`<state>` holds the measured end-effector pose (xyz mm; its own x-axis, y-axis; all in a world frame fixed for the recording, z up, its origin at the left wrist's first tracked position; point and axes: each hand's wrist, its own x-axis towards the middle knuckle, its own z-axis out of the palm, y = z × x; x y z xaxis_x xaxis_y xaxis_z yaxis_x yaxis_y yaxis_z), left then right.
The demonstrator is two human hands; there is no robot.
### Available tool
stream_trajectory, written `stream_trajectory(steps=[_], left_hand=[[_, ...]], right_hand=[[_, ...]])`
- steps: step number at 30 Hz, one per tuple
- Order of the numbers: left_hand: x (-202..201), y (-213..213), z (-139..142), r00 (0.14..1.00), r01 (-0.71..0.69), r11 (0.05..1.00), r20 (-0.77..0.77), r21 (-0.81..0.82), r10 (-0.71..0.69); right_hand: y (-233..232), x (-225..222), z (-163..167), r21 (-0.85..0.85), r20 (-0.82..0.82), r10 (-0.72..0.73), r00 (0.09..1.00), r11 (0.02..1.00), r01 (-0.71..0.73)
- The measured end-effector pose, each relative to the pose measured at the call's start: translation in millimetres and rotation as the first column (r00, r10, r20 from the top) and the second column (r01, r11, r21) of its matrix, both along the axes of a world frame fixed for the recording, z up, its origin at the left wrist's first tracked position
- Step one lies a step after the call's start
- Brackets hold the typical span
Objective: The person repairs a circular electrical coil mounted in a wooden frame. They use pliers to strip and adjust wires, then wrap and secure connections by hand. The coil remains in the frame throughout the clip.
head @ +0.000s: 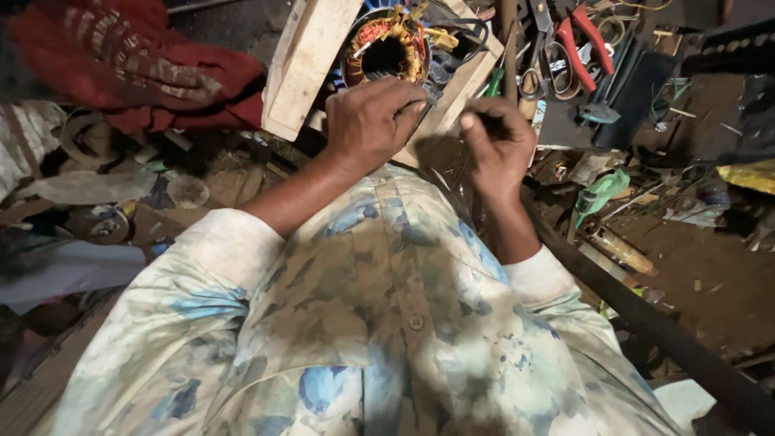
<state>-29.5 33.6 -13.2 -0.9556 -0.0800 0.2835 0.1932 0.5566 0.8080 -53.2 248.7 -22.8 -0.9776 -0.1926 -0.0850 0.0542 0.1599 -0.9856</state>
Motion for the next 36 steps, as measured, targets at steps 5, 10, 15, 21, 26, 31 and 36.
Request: stream_trajectory(steps=[5,10,15,21,26,31,36], left_hand=[[1,4,7,0.999,-0.020,0.998,-0.031,-0.065,0.018],[0,6,10,0.997,-0.019,0.993,-0.076,-0.115,0.011],[2,7,10,0.995,-0.007,0.992,-0.100,-0.124,-0.006],[1,11,11,0.996,0.027,0.990,-0.083,-0.137,-0.039],[1,10,13,0.996,0.009,0.994,-0.083,-0.112,-0.019],[0,10,13,0.996,0.008,0.995,-0.087,-0.104,-0.017],[-1,11,15,0.999,0.027,0.997,-0.040,-0.077,-0.030]], right_hand=[[-12,13,-9,-0.206,0.189,0.100,0.977,0.977,-0.060],[-26,12,-11,-0.240,0.271,0.031,0.962,0.970,0.036],[-27,14,-12,-0.206,0.197,0.020,0.980,0.978,0.021],[-15,23,-16,-0.151,0.230,-0.134,0.964,0.973,0.172],[13,14,-11,-0.221,0.292,-0.181,0.939,0.942,0.251],[8,15,-14,-0.248,0.275,0.085,0.958,0.969,-0.015],[-11,12,-17,-0.193,0.193,0.059,0.979,0.981,-0.021]])
